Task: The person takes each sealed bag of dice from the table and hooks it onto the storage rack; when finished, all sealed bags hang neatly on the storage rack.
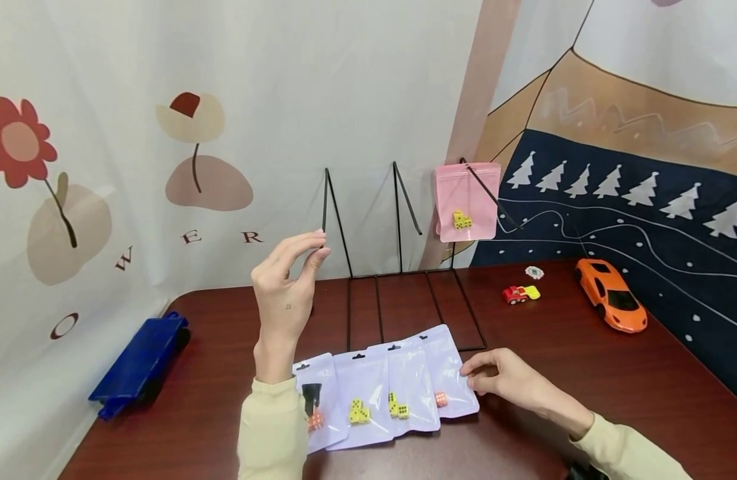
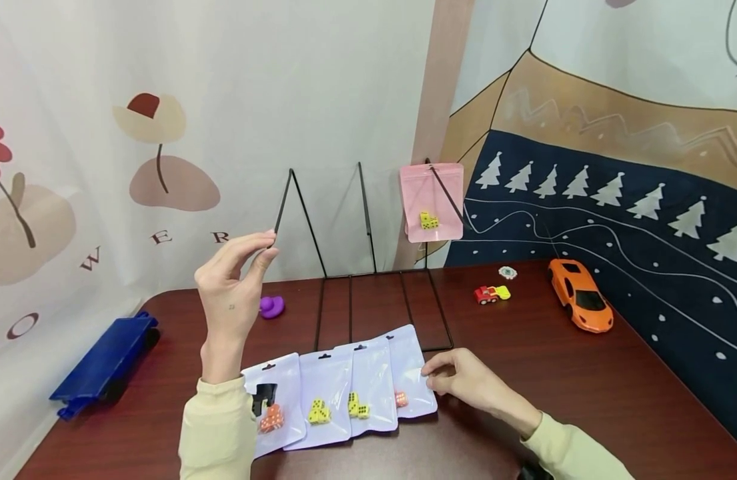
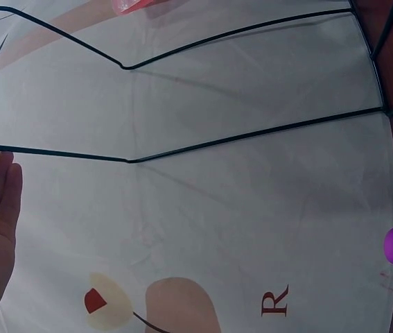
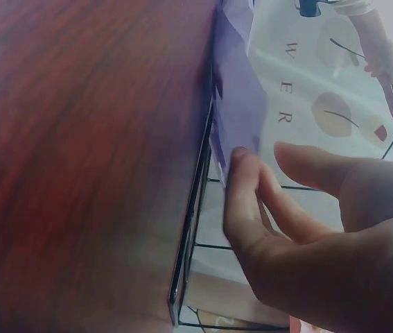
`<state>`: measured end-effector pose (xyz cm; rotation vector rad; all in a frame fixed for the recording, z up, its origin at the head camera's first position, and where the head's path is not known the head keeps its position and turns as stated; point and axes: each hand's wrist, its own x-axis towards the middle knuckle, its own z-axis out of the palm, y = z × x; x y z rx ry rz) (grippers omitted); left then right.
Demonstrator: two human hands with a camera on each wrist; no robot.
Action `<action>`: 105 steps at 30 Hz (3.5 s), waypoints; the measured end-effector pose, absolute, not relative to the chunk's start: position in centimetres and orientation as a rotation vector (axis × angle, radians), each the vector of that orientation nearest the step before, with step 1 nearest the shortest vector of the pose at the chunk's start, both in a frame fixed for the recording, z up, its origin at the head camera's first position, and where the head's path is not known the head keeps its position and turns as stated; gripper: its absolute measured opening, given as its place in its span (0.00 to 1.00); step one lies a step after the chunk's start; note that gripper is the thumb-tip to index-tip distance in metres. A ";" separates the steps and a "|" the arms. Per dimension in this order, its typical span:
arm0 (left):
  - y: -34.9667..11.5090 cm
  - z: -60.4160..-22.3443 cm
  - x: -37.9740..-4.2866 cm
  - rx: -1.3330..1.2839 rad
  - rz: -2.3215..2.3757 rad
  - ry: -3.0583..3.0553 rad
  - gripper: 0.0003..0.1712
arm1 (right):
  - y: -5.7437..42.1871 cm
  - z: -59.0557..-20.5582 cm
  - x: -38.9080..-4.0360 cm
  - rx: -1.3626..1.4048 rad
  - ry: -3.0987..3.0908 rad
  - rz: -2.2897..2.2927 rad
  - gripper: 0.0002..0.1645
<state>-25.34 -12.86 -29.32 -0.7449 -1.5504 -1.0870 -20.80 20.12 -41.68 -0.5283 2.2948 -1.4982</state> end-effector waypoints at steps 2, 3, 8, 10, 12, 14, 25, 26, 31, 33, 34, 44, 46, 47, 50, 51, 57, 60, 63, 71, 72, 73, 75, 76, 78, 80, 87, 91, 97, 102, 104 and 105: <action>-12.8 -29.3 -25.3 -0.741 -1.083 -1.553 0.10 | 20.1 -41.6 -20.8 -0.471 2.304 -1.556 0.11; -12.8 -29.3 -25.3 -0.739 -1.080 -1.554 0.10 | 20.1 -41.5 -20.8 -0.450 2.312 -1.580 0.11; -12.8 -29.2 -25.3 -0.735 -1.086 -1.554 0.09 | 20.3 -41.3 -20.7 -0.411 2.326 -1.647 0.12; -12.8 -29.2 -25.3 -0.735 -1.091 -1.552 0.09 | 20.4 -41.3 -20.7 -0.431 2.340 -1.632 0.11; -12.7 -29.2 -25.3 -0.734 -1.092 -1.553 0.09 | 20.4 -41.3 -20.7 -0.452 2.373 -1.593 0.10; -12.8 -29.2 -25.3 -0.732 -1.090 -1.551 0.09 | 20.4 -41.3 -20.7 -0.475 2.409 -1.554 0.10; -12.7 -29.3 -25.2 -0.734 -1.096 -1.548 0.10 | 20.2 -41.1 -20.6 -0.317 2.394 -1.684 0.12; -12.7 -29.2 -25.2 -0.734 -1.096 -1.548 0.10 | 20.2 -41.0 -20.6 -0.314 2.401 -1.689 0.12; -12.7 -29.3 -25.2 -0.735 -1.095 -1.545 0.11 | 20.3 -40.9 -20.7 -0.299 2.489 -1.707 0.11; -12.7 -29.3 -25.2 -0.735 -1.097 -1.545 0.10 | 20.3 -40.8 -20.7 -0.289 2.531 -1.709 0.11; -12.7 -29.3 -25.2 -0.735 -1.098 -1.546 0.10 | 20.3 -40.7 -20.7 -0.290 2.552 -1.706 0.10; -12.7 -29.4 -25.2 -0.734 -1.099 -1.552 0.10 | 20.2 -39.5 -20.4 -0.332 2.611 -1.779 0.10; -12.7 -29.5 -25.3 -0.736 -1.102 -1.551 0.10 | 20.2 -39.3 -20.2 -0.343 2.625 -1.795 0.11; -12.6 -29.5 -25.3 -0.738 -1.102 -1.551 0.10 | 20.2 -39.2 -20.2 -0.344 2.629 -1.805 0.11; -12.5 -29.7 -25.4 -0.748 -1.106 -1.550 0.10 | 20.2 -39.1 -20.0 -0.341 2.650 -1.827 0.11; -12.5 -29.8 -25.4 -0.753 -1.110 -1.549 0.10 | 20.1 -39.1 -19.9 -0.343 2.653 -1.835 0.11; -12.4 -29.8 -25.5 -0.757 -1.110 -1.547 0.11 | 19.7 -38.4 -19.8 -0.372 2.689 -1.861 0.12; -12.5 -29.7 -25.5 -0.752 -1.103 -1.552 0.10 | 19.3 -37.9 -19.9 -0.396 2.705 -1.880 0.11; -12.6 -29.5 -25.4 -0.744 -1.103 -1.553 0.10 | 18.9 -37.4 -20.0 -0.431 2.712 -1.905 0.11; -12.7 -29.4 -25.2 -0.745 -1.125 -1.544 0.12 | 18.2 -36.3 -20.0 -0.566 2.700 -1.987 0.09; -12.7 -29.4 -25.2 -0.743 -1.123 -1.545 0.12 | 18.1 -36.2 -20.0 -0.584 2.695 -1.996 0.09; -12.7 -29.5 -25.2 -0.741 -1.123 -1.547 0.12 | 17.9 -36.1 -20.0 -0.602 2.690 -2.005 0.09; -12.8 -29.5 -25.2 -0.741 -1.123 -1.548 0.11 | 17.7 -35.9 -20.0 -0.630 2.686 -2.017 0.09; -12.7 -29.5 -25.2 -0.742 -1.125 -1.547 0.11 | 17.6 -35.9 -20.0 -0.641 2.684 -2.022 0.09; -12.7 -29.4 -25.1 -0.747 -1.130 -1.549 0.11 | 17.5 -35.8 -20.0 -0.658 2.687 -2.027 0.09; -12.7 -29.4 -25.2 -0.753 -1.131 -1.552 0.10 | 17.3 -35.7 -20.0 -0.670 2.693 -2.032 0.09; -12.7 -29.5 -25.1 -0.739 -1.120 -1.560 0.08 | 17.0 -35.4 -20.0 -0.682 2.692 -2.072 0.10; -12.7 -29.6 -25.1 -0.729 -1.117 -1.558 0.10 | 16.9 -35.2 -20.0 -0.721 2.704 -2.095 0.10; -12.7 -29.8 -25.0 -0.712 -1.123 -1.555 0.09 | 16.3 -34.8 -20.2 -0.759 2.709 -2.136 0.12; -12.7 -29.8 -25.0 -0.723 -1.117 -1.553 0.08 | 15.8 -34.5 -20.4 -0.760 2.706 -2.163 0.12; -12.7 -29.7 -25.1 -0.729 -1.115 -1.549 0.08 | 15.7 -34.4 -20.5 -0.729 2.703 -2.177 0.11; -12.7 -29.7 -25.1 -0.730 -1.115 -1.546 0.07 | 15.6 -34.3 -20.6 -0.707 2.701 -2.186 0.11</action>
